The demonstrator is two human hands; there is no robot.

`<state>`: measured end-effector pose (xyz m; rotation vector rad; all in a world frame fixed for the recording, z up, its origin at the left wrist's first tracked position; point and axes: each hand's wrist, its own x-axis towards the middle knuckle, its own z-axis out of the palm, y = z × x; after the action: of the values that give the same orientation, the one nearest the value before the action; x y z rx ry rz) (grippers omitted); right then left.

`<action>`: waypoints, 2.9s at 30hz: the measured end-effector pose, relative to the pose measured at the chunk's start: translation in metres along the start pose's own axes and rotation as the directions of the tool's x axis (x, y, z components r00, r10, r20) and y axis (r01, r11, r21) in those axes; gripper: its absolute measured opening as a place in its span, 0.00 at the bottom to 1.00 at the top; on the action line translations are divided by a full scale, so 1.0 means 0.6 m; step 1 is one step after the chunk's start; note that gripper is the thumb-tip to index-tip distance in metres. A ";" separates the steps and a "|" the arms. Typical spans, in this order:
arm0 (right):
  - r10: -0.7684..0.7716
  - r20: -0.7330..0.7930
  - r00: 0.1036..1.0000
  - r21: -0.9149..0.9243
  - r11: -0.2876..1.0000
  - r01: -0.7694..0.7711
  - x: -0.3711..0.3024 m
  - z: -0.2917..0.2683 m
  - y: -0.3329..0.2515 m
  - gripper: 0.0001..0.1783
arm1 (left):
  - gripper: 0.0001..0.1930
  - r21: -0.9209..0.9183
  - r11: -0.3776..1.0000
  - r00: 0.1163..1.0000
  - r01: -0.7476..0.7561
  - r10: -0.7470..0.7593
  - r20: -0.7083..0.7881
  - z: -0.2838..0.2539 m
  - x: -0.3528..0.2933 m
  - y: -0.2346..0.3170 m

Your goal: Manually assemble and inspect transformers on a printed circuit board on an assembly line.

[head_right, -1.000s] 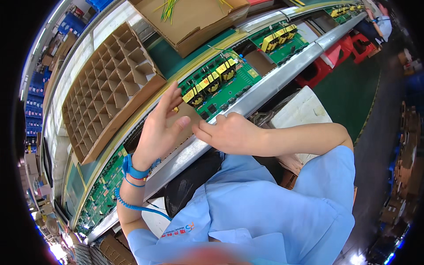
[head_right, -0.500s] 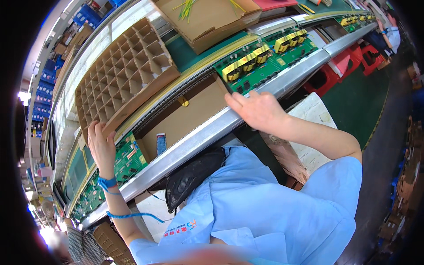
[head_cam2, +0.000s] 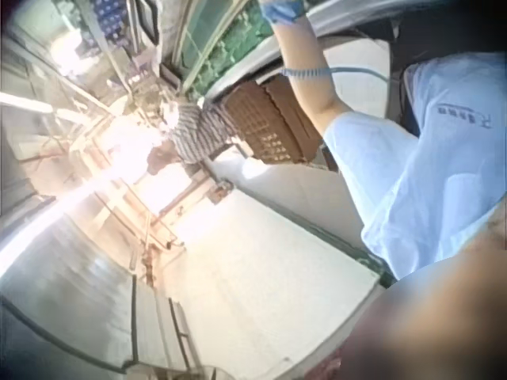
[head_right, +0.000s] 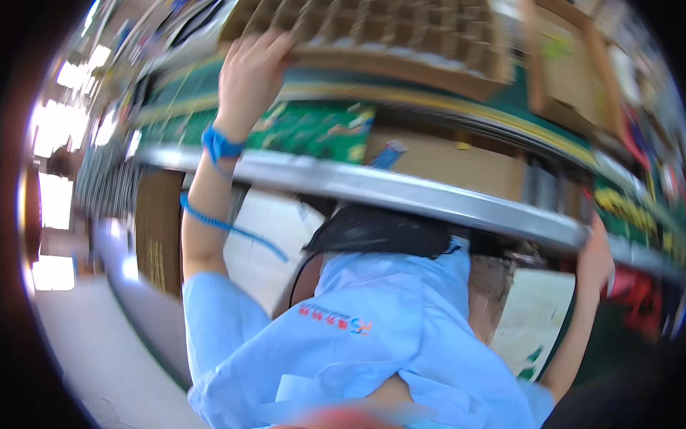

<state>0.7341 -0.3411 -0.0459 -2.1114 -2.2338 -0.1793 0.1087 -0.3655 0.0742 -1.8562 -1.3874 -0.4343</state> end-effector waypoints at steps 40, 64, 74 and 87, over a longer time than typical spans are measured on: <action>-0.866 -0.428 0.256 0.179 0.197 0.964 0.095 -0.111 -0.575 0.11 | 0.24 0.392 -0.841 -0.573 0.373 -0.541 -0.615 -0.510 -1.166 0.570; -0.948 -0.315 -0.039 0.325 -0.146 0.934 -0.057 -0.123 -0.766 0.15 | 0.16 0.188 -0.512 -0.496 0.838 -0.859 -0.129 -0.492 -0.903 -0.172; -0.980 0.071 -0.188 0.883 -0.026 0.468 -0.221 -0.038 -0.991 0.36 | 0.14 -0.284 -0.446 -0.467 0.849 -0.884 -0.008 -0.426 -0.798 -0.007; -0.891 0.336 -0.305 0.800 0.441 -0.408 -0.437 0.013 -1.275 0.63 | 0.10 -0.617 -0.387 -0.561 0.685 -0.821 -0.107 -0.368 -0.786 0.052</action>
<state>-0.0139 -0.6406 -0.1180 -0.3171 -2.0574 2.9975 0.0090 -0.8446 -0.1063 0.3768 -2.0697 -1.9818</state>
